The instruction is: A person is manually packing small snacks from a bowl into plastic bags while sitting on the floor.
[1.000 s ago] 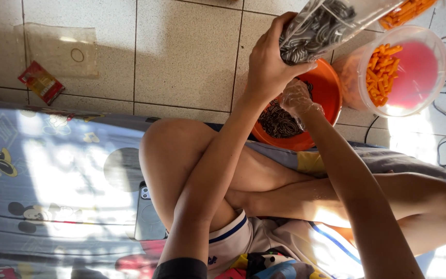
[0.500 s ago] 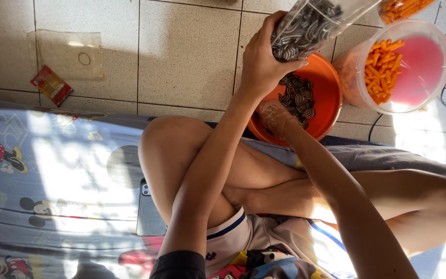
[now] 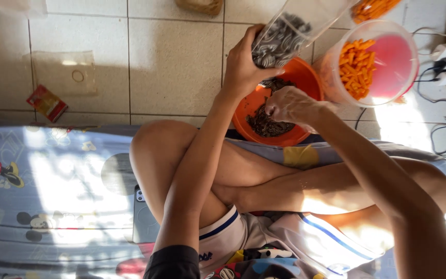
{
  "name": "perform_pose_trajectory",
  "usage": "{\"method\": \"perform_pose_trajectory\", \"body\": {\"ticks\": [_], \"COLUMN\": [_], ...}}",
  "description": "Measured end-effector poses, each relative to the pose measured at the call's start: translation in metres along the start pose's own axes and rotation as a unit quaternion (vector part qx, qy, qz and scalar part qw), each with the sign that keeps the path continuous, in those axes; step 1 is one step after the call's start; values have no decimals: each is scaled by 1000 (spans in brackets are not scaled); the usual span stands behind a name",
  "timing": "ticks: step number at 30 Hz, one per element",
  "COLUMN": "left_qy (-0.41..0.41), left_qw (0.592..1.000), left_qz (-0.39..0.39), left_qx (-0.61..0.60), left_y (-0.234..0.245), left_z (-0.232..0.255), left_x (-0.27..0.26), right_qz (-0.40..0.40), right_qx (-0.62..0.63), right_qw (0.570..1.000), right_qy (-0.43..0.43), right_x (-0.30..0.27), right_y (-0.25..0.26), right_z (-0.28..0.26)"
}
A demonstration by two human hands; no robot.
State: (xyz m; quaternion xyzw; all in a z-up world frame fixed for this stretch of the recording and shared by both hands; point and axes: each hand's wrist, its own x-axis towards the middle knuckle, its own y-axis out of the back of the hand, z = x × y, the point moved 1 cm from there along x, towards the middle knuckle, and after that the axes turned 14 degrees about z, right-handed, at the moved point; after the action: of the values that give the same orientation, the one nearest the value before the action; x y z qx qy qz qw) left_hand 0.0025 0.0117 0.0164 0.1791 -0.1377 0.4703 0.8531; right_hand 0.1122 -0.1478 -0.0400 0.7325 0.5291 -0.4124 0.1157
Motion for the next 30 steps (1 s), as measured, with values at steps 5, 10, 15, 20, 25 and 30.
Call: {"method": "perform_pose_trajectory", "body": {"ticks": [5,10,15,20,25,30], "left_qy": [11,22,18,96,94,102], "left_qw": [998,991,974,943,945,952], "left_qz": [-65,-129,-222,-317,-314,-287], "left_qx": [-25,-16,-45,36,-12,-34], "left_y": [1,-2,-7,-15,-14,-13], "left_z": [7,19,34,32,41,39], "left_x": [-3,-5,-12,-18,-16,-12], "right_qz": [-59,163,280,236,242,293], "right_qx": [-232,-362,-296,-433,-412,-545], "right_qw": [882,787,742,623,687,776], "right_qy": [406,472,532,607,548,122], "right_x": [-113,-195,-225,-206,-206,-190], "right_y": [-15,-37,-40,-39,-42,-26], "right_z": [-82,-135,-149,-154,-156,-172]}}
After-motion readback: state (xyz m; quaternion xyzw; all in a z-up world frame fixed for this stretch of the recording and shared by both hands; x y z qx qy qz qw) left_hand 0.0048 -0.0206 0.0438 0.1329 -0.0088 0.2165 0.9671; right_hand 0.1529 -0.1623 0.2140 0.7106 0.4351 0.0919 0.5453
